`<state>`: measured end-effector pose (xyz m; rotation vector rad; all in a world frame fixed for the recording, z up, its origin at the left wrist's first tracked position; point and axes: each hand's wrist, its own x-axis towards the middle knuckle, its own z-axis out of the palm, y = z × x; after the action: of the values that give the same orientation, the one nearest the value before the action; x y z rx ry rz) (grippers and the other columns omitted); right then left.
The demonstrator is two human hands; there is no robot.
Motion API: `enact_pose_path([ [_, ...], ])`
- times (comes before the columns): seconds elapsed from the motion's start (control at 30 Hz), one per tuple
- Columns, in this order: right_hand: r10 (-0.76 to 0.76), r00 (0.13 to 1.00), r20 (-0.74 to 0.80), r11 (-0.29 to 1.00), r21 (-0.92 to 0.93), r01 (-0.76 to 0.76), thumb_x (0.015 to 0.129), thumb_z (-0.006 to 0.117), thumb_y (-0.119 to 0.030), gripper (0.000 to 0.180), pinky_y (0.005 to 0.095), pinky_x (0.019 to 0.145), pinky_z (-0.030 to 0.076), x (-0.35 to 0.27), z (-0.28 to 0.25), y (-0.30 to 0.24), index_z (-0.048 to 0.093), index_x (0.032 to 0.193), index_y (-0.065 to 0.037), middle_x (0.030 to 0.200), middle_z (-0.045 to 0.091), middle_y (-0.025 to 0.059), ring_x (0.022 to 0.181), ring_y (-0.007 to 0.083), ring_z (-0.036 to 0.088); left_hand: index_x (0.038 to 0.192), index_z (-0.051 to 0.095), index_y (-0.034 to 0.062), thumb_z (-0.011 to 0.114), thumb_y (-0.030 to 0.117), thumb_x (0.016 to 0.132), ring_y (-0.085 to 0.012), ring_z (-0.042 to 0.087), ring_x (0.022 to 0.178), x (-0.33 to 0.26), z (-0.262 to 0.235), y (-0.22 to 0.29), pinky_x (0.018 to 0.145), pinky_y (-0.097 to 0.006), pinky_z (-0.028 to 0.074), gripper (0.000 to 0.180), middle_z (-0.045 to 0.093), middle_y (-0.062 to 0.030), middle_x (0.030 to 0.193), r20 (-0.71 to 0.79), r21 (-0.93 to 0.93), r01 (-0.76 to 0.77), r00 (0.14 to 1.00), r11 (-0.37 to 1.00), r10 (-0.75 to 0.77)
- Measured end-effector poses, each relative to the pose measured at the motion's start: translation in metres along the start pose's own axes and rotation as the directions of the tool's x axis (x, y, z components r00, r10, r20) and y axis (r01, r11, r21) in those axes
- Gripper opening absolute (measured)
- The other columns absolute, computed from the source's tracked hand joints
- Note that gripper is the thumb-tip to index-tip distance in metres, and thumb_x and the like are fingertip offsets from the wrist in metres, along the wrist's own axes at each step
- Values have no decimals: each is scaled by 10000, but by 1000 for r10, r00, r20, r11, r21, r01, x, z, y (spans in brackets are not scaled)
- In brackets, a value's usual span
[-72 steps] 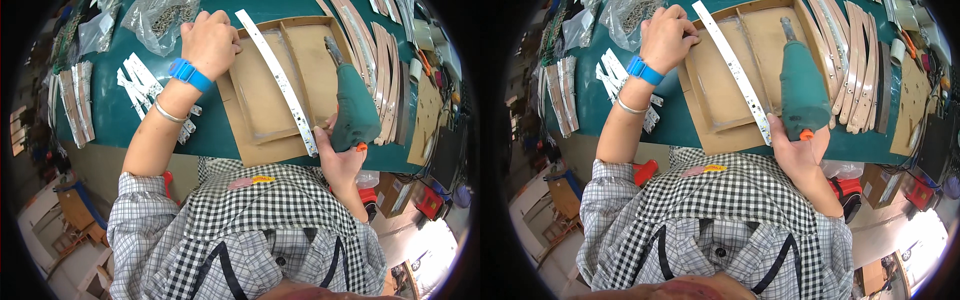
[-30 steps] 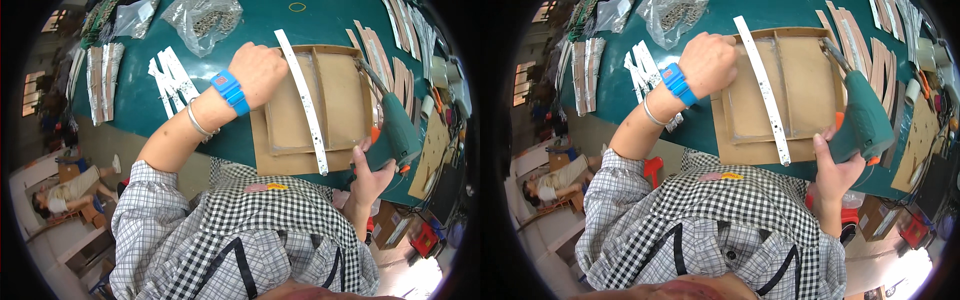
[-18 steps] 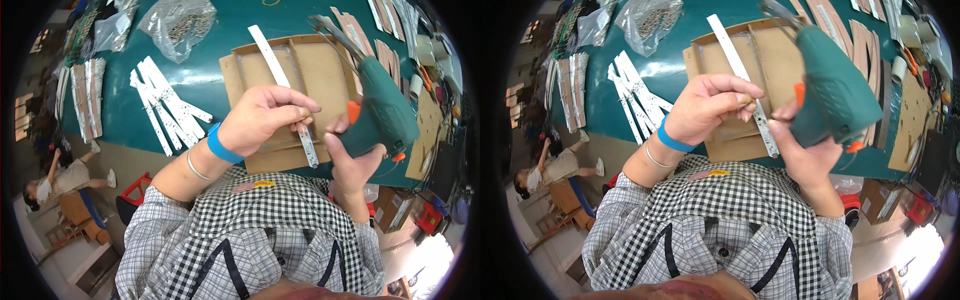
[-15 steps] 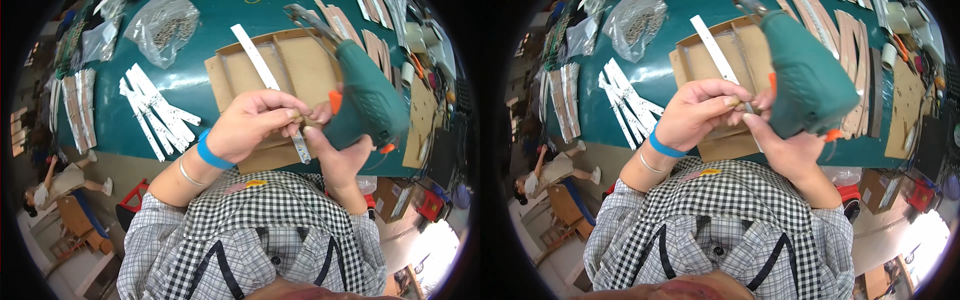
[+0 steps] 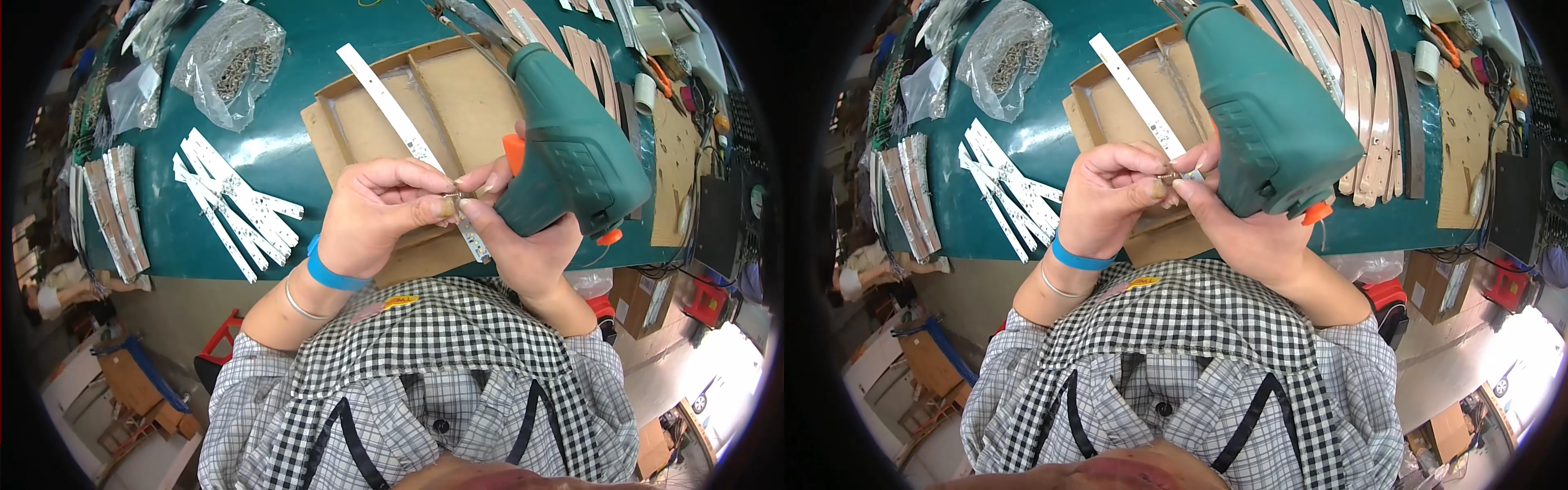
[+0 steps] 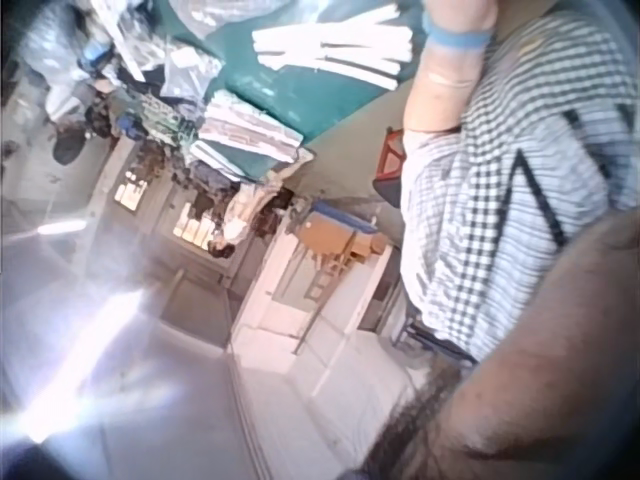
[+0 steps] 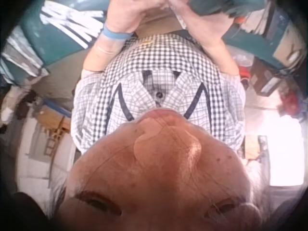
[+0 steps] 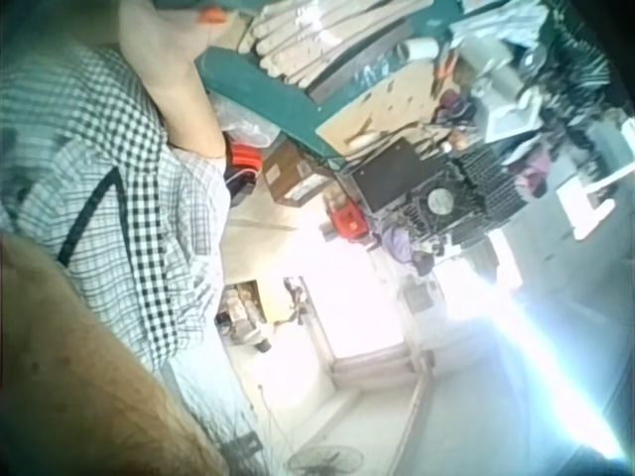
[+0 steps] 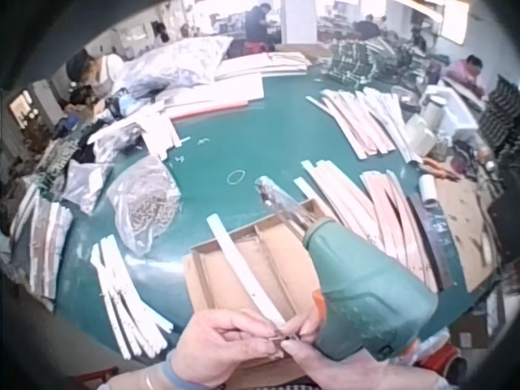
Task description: Assembling LED light strips by attaching and securing components using a soldering gun or heat tool.
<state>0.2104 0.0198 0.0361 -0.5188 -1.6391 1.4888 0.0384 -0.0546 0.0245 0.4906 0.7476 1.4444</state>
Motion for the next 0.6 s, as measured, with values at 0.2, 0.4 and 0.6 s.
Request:
enact_pose_path([
  [0.2,-47,998,36,998,-33,48,776,643,213,739,395,830,575,2,-1,4,326,1425,53,956,533,97,912,227,653,993,642,-82,712,-82,836,-266,724,876,-5,12,4,811,-372,631,172,695,-178,973,-123,207,-3,992,978,29],
  [0.4,-3,1000,16,1000,-3,3,780,638,217,747,393,831,577,0,-2,7,315,1431,47,961,530,96,916,224,654,960,645,-101,727,-90,818,-254,725,870,-4,15,12,804,-362,629,164,710,-198,954,-179,245,63,984,967,-18],
  [0.6,26,997,-67,996,-87,-31,772,642,221,719,374,822,577,0,-4,8,361,1410,47,955,555,91,895,218,663,925,726,-50,765,-56,794,-139,685,784,2,1,24,712,-243,561,137,727,-101,921,-142,797,-63,947,601,287],
])
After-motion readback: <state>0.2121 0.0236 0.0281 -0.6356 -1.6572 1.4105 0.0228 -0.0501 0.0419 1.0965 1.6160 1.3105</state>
